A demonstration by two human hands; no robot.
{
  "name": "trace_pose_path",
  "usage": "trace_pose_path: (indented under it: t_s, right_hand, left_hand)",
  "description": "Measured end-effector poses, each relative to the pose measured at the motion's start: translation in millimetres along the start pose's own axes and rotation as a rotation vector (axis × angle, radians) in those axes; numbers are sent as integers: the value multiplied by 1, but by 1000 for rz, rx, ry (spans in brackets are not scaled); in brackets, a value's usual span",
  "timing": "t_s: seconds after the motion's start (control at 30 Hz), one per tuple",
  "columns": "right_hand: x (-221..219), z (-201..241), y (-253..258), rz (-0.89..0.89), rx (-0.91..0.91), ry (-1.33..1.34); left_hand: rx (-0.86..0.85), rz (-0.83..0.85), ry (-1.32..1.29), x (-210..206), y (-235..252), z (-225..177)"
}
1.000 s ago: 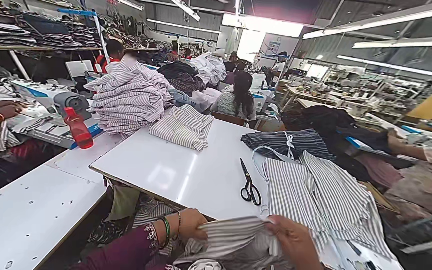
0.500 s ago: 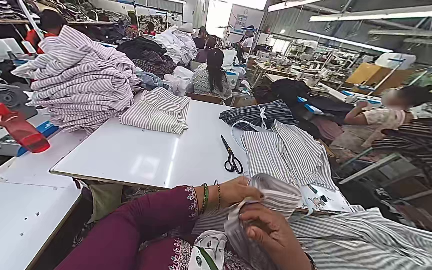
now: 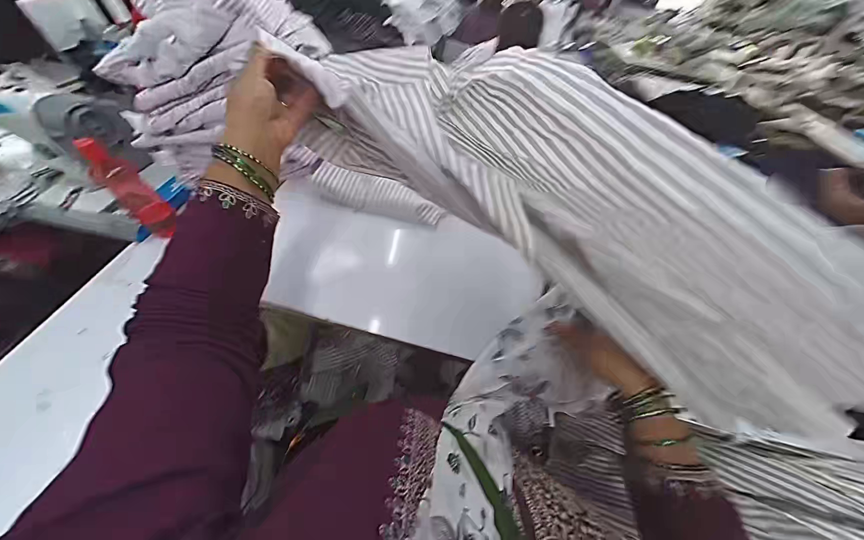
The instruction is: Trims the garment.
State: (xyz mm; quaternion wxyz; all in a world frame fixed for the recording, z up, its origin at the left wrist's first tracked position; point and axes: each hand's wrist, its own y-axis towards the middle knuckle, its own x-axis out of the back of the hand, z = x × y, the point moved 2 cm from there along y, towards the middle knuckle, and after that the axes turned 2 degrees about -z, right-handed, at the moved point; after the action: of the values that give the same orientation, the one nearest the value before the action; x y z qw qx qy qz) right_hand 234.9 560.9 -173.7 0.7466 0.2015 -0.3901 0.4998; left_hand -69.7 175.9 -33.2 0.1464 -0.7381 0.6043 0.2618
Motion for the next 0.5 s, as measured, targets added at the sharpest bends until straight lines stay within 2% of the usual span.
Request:
trace_pose_path:
  t_s: [0.07,0.13,0.23,0.3,0.33,0.4,0.5]
  right_hand:
    - [7,-3,31,-26,107,-52]
    - [-20,9,39,84,281,35]
    - [-103,44,19,443,539,279]
    - [-154,67,7,735,643,387]
    - [-174,76,4,871,643,409]
    - [-202,87,7,1112,564,394]
    - [-228,94,19,1219,457,300]
  left_hand:
    - [114,2,115,61,-8,15]
    - [131,78,162,125,-31,30]
    - [220,433,304,217,-90,62]
    - [442,694,537,255,-127,94]
    - [552,763,739,264,-138,112]
    - [668,772,1196,272,-144,152]
    - [599,576,1636,278,-125,208]
